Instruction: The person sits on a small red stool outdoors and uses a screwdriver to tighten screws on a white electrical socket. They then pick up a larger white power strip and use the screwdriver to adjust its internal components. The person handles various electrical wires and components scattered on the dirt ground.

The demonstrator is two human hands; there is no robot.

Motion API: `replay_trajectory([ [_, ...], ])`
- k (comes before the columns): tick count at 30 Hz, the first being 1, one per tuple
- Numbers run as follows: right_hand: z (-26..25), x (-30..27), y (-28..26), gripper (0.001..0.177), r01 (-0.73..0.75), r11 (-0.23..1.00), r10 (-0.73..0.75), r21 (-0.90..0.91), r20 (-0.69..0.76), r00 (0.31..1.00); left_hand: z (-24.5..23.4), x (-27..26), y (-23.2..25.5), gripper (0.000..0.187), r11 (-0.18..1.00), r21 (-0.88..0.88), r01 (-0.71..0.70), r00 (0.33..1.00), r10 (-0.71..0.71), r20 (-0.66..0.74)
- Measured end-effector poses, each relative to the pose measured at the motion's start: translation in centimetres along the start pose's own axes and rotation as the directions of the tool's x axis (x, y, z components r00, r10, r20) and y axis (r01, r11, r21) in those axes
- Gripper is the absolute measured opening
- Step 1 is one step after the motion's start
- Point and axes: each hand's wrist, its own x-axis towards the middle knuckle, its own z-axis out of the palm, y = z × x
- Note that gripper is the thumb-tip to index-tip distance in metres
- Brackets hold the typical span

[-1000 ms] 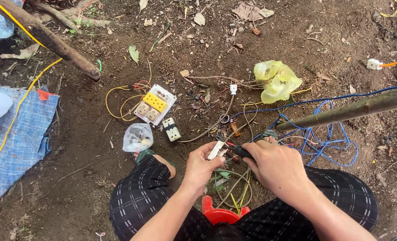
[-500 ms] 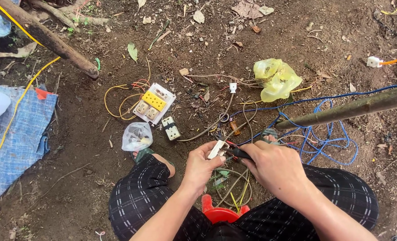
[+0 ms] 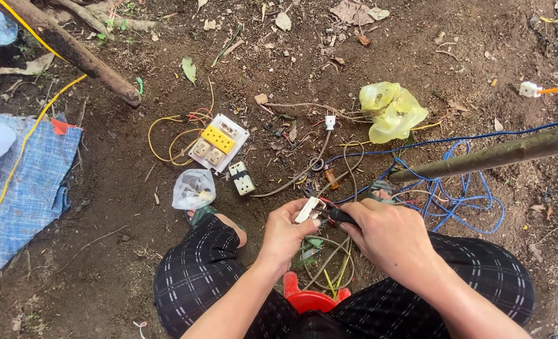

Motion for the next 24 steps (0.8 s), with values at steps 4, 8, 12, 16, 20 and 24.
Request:
replay_trajectory([
  [4,0.2,0.0,-0.1,0.028,-0.01,1.0,0.01,-0.008,0.012,1.0,-0.1,0.6,-1.0,0.049,1.0,-0.009,-0.015,1.0,0.015,0.003],
  [8,1.0,-0.2,-0.7,0.022,-0.014,0.999,0.015,-0.041,0.014,1.0,0.0,-0.4,0.2,0.044,0.999,0.026,0.031,1.0,-0.031,-0.002],
  [12,2.9,-0.4,-1.4,0.016,0.141,0.978,-0.164,-0.153,-0.156,0.974,0.1,-0.8,0.7,0.046,0.994,0.035,0.099,0.995,-0.098,-0.034],
  [16,4.7,-0.3,-2.4,0.017,0.146,0.972,-0.17,-0.186,-0.122,0.978,-0.4,-0.1,-0.4,0.046,0.997,-0.008,0.078,0.996,-0.079,-0.043],
  [20,4.8,-0.4,-3.3,0.019,0.139,0.961,-0.159,-0.241,-0.068,0.985,-0.6,0.3,-0.8,0.042,0.999,0.039,0.029,0.996,-0.026,-0.08],
  [24,4.0,-0.1,-4.2,0.024,0.12,0.953,-0.126,-0.278,-0.004,0.992,-0.8,0.0,-0.2,0.041,1.0,0.018,0.023,0.996,-0.022,-0.082],
])
